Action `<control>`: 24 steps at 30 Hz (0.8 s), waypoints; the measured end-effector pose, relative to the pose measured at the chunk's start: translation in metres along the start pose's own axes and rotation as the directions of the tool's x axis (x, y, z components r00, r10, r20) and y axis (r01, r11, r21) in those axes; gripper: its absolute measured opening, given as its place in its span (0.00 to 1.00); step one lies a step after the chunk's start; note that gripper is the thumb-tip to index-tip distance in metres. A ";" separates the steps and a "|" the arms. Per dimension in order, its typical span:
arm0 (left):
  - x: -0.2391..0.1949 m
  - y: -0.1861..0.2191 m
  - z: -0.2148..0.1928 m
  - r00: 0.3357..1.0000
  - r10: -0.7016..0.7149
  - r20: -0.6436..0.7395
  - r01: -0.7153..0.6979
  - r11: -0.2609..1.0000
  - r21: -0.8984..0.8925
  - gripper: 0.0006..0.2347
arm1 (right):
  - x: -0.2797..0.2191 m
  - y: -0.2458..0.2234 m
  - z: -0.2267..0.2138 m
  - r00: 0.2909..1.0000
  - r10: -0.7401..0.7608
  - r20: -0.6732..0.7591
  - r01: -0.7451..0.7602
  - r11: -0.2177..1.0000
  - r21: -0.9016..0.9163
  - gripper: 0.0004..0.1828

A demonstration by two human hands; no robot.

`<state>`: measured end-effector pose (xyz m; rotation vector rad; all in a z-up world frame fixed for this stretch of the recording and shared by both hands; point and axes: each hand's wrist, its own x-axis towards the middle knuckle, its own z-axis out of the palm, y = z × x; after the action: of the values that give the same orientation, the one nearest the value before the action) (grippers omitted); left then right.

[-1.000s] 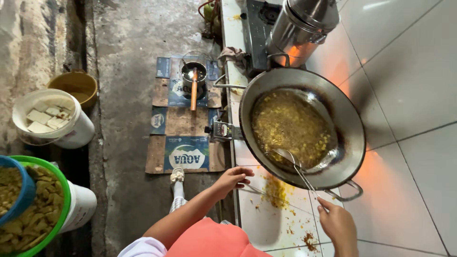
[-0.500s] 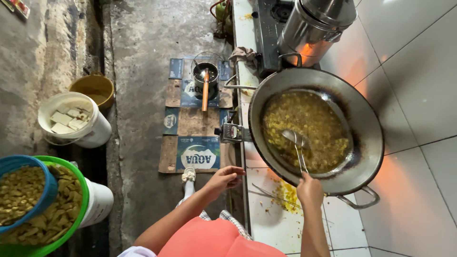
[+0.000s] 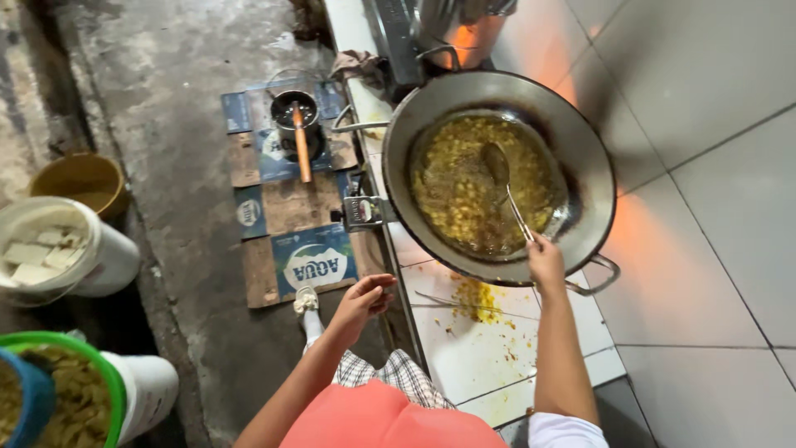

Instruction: The person stands at a gas stove and continuously stirs a mixture of small yellow pieces frying in oil within a large wok using a metal slotted spoon. The person maintains a steady stirring motion throughout the clip to prevent sticking.

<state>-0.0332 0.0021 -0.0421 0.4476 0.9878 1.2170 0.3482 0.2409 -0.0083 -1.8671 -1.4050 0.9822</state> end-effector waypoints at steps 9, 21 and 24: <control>0.017 -0.004 -0.001 1.000 -0.015 0.019 0.016 0.999 -0.051 0.12 | 0.027 -0.081 -0.014 0.890 -0.446 -0.099 0.375 0.837 -0.399 0.18; 0.025 0.015 -0.036 0.999 -0.007 -0.032 0.005 0.997 -0.082 0.14 | 0.055 -0.138 0.088 0.930 -0.366 0.041 0.291 0.664 -0.688 0.19; 0.024 0.018 -0.037 1.000 0.020 -0.003 -0.020 0.996 -0.085 0.14 | 0.061 -0.126 0.097 0.970 -0.236 0.065 0.202 0.622 -0.756 0.27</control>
<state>-0.0735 0.0229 -0.0581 0.3905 0.9319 1.2731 0.2116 0.3357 0.0287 -2.1587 -2.1868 0.1893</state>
